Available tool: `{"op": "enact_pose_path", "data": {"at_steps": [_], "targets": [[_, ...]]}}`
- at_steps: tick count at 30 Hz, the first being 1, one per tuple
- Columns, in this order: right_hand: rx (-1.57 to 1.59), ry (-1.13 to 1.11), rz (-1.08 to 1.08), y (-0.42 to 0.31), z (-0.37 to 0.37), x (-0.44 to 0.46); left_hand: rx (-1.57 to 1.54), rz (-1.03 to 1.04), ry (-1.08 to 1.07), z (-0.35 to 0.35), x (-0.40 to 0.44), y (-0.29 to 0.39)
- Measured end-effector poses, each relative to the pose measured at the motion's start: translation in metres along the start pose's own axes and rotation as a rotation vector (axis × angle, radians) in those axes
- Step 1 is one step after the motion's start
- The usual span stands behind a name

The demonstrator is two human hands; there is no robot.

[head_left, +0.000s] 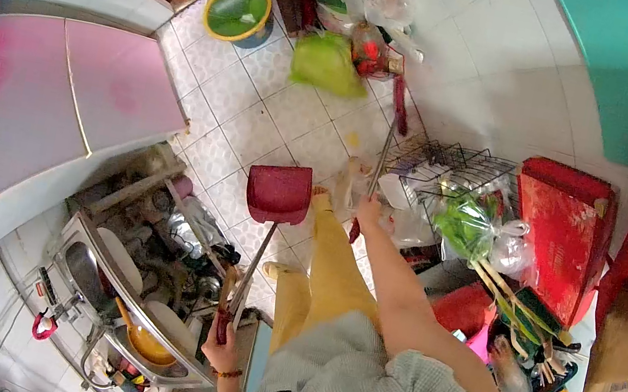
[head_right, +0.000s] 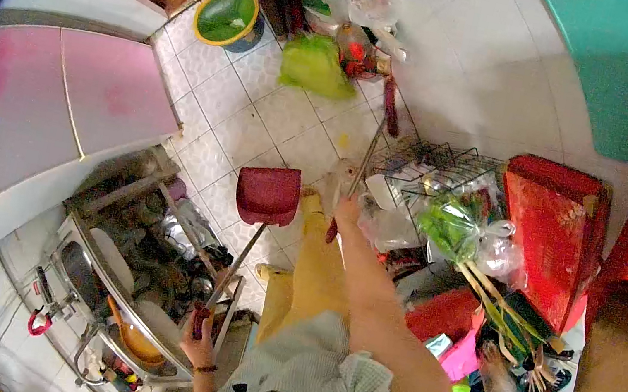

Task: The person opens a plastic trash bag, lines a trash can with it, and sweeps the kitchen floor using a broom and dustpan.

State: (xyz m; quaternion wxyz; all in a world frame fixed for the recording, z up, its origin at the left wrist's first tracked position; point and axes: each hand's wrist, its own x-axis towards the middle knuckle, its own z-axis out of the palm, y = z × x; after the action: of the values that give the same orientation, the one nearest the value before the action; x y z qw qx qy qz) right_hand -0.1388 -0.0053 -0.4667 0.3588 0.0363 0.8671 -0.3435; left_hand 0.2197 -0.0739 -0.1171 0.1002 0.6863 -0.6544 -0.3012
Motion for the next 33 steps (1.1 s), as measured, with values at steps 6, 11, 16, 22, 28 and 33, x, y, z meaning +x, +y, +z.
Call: {"op": "enact_pose_path", "data": {"at_steps": [6,11,16,22,28,33], "targets": [[0.310,-0.057,0.056,-0.010,-0.058,-0.031,0.031,0.004,-0.053,0.001,0.006,0.014],[0.258,-0.101,0.292,-0.054,-0.040,-0.021,0.118,0.059,-0.070,-0.003,0.009,0.020],[0.464,-0.239,0.339,-0.080,-0.065,-0.069,0.120,0.120,-0.042,-0.008,0.014,0.023],[0.340,-0.087,0.317,-0.051,-0.046,-0.037,0.169,0.126,-0.070,-0.014,0.017,0.025],[-0.364,-0.170,-0.142,-0.005,-0.022,-0.037,0.137,0.064,-0.070,-0.010,0.015,0.018],[-0.150,-0.480,0.006,-0.045,-0.109,-0.093,0.085,-0.020,-0.115,-0.013,0.019,0.029]]}}
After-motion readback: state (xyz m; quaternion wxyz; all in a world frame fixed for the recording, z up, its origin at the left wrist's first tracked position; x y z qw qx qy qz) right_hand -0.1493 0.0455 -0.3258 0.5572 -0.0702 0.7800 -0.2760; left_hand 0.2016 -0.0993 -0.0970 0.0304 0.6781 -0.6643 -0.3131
